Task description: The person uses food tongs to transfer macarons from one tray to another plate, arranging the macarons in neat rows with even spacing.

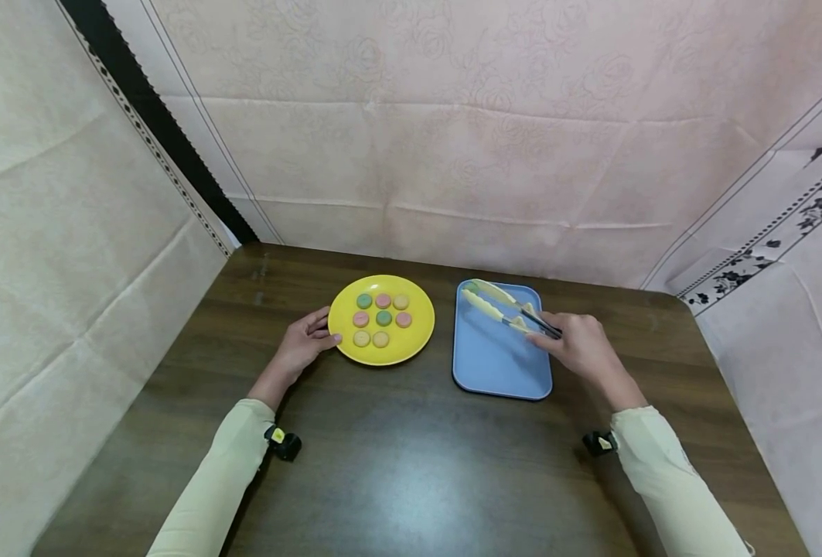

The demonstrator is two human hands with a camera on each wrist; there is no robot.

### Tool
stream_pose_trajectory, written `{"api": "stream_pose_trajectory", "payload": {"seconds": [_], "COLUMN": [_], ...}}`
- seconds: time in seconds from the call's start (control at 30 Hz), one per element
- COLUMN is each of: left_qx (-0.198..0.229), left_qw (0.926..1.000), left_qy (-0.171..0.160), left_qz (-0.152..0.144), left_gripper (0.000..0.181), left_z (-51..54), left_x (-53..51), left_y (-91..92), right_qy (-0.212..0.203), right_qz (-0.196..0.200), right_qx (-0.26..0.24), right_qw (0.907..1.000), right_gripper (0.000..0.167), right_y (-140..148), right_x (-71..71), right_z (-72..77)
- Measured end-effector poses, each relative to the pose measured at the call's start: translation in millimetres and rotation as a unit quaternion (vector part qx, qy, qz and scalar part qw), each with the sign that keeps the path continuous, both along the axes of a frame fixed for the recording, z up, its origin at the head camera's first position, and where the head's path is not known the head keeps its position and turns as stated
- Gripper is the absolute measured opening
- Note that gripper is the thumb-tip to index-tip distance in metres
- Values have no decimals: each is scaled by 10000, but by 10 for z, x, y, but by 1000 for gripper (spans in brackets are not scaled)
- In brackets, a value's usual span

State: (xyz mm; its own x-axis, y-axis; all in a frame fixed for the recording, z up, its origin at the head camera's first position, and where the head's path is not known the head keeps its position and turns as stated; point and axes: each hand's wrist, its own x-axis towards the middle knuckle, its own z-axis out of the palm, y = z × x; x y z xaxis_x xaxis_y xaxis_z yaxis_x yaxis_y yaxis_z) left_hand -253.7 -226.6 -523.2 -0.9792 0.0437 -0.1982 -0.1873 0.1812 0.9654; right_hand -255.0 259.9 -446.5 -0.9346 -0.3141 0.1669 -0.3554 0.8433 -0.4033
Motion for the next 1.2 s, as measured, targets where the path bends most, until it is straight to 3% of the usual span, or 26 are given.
{"api": "stream_pose_trajectory", "payload": {"seconds": [0.27,0.53,0.77,1.2], "left_qx": [-33,-66,-117,-265], "left_qw": [10000,10000,9999,9996], "left_qy": [9,-9,11,-30], "left_qz": [-29,35,44,-34], "left_gripper": [74,74,74,74], "left_z": [-14,-36,-23,-14], "left_x": [1,-19,-8,-1], "left_y": [-9,-6,-3,-13], "right_qy": [141,290,-81,-65], "right_qz": [426,1208,1333,1497], "right_qx": [-189,-146,-47,282], "right_qw": [9988,9921,9910,9883], "right_gripper": [53,46,47,45], "right_y": [-279,-522,-660,-793], "right_x": [171,234,252,262], "right_z": [196,96,-6,3]}}
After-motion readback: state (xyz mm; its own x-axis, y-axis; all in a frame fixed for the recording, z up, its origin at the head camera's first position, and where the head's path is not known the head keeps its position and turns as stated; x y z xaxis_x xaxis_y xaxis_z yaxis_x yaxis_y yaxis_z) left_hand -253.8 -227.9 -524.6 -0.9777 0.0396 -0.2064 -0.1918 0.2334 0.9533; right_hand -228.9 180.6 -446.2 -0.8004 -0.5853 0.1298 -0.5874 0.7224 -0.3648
